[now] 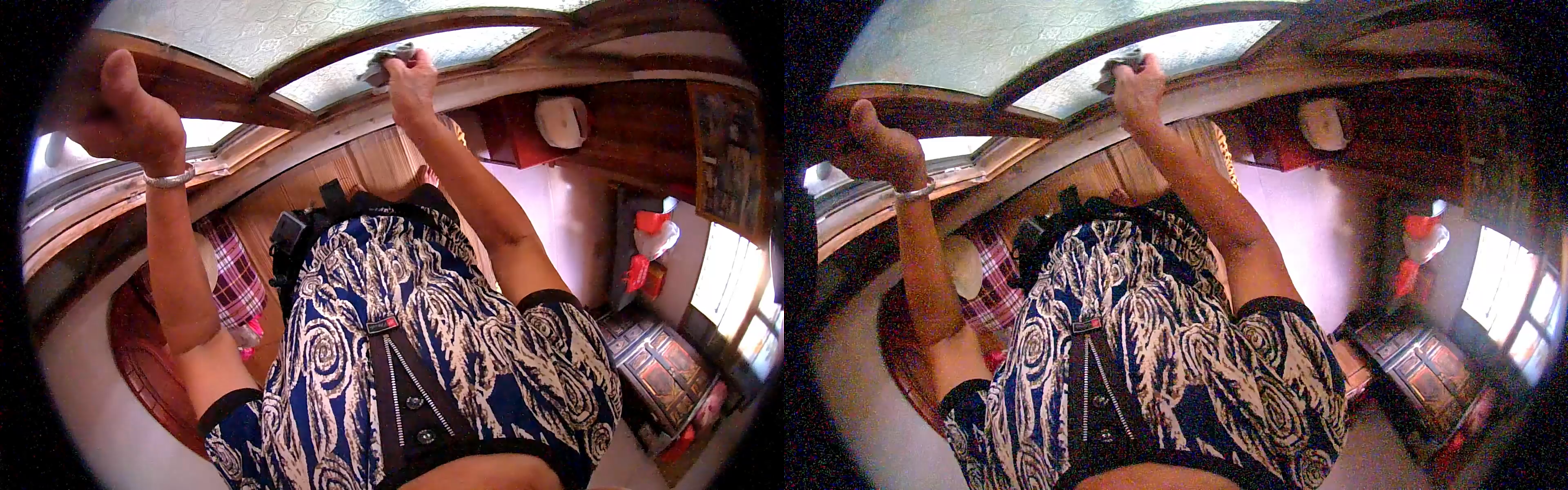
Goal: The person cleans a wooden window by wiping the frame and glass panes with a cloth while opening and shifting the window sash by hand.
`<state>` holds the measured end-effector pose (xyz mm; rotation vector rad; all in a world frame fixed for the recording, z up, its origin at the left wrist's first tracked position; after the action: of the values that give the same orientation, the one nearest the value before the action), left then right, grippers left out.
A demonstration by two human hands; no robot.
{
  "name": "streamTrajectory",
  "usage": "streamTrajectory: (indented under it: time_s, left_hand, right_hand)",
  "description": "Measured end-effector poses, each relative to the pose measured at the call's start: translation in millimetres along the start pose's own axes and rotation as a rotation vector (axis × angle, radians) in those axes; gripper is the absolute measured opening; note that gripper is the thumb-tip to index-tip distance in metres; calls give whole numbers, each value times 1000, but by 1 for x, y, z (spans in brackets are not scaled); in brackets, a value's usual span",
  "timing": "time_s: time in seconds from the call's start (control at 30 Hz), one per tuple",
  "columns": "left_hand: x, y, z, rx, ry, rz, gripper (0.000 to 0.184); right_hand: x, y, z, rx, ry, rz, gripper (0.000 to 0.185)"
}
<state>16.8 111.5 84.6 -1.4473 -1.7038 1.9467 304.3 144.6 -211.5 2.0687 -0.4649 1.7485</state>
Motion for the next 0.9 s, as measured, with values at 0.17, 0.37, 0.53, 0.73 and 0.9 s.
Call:
streamTrajectory:
  time_s: [0.17, 0.37, 0.53, 0.73, 0.9]
  left_hand:
    - [6, -1, 0, 58, 163, 4, 38]
    - [14, -1, 6, 19, 48, -7, 33]
    - [16, -2, 5, 24, -25, -29, 28]
    - [16, 2, 0, 163, 16, -19, 43]
    - [9, 3, -4, 196, 53, -77, 43]
  right_hand:
    - [33, -30, 30, -39, -62, -6, 18]
    - [88, -98, 128, -216, 460, 83, 40]
    - [79, -122, 159, -561, 735, 617, 38]
    - [64, -60, 77, -262, 797, 678, 15]
    - [23, -1, -1, -42, 520, 466, 20]
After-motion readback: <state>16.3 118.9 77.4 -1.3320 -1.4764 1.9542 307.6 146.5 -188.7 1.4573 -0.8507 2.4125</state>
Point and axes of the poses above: each hand's wrist, its own y-axis away from the middle knuckle, its own z-axis out of the back of the hand, x = y × z, the point moved 9 cm from there along -y, towards the middle knuckle, and after that the axes turned 7 degrees about z, right-handed, at the moved point
